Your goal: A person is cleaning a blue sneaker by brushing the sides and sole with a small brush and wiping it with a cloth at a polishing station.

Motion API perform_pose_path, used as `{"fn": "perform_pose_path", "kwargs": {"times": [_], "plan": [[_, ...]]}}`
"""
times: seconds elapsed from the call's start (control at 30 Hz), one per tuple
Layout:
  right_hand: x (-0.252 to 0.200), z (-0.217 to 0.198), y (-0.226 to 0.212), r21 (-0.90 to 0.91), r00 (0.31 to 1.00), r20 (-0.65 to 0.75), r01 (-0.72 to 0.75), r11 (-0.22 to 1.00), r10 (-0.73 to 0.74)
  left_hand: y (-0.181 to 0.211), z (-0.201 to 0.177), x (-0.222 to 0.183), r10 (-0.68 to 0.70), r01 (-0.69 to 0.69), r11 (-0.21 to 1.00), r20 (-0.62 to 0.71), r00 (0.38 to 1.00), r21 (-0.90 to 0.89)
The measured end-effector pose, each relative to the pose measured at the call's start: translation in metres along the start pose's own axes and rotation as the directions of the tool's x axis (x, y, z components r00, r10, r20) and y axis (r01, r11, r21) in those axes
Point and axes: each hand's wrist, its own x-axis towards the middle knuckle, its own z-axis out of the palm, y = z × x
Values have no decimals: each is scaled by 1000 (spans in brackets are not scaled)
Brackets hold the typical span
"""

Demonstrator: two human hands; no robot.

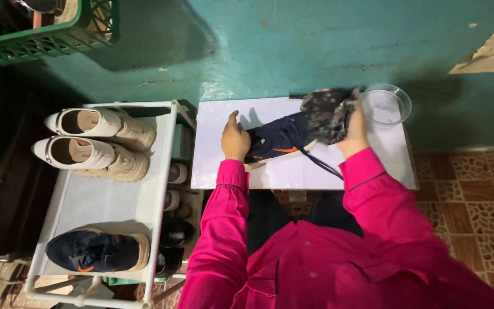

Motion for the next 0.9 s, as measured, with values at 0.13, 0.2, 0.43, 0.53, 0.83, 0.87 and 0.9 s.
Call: {"fn": "perform_pose_path", "kwargs": {"times": [0.13, 0.2, 0.43, 0.53, 0.83, 0.87, 0.9], "plan": [[23, -4, 20, -565, 985, -71, 89, 820, -156, 2, -3, -4, 3, -3, 1000, 0, 1000, 7], [33, -7, 61, -952, 976, -91, -27, 304, -198, 2, -2, -1, 7, -7, 1000, 2, 1000, 16], [49, -25, 132, -418, 419, 899, 732, -539, -129, 8, -7, -3, 15, -15, 999, 1, 1000, 35], [51, -32, 140, -432, 428, 893, 724, -538, -141, 10, -7, -5, 1, -1, 999, 12, 1000, 33], [55, -37, 146, -404, 371, 910, 691, -599, -185, 8, -5, -4, -34, 33, 998, 18, 999, 57], [55, -37, 145, -405, 373, 909, 689, -601, -185, 10, -4, -4, -34, 32, 998, 22, 999, 62], [54, -36, 145, -406, 373, 909, 688, -601, -187, 8, -5, -3, -32, 31, 998, 22, 999, 63]]}}
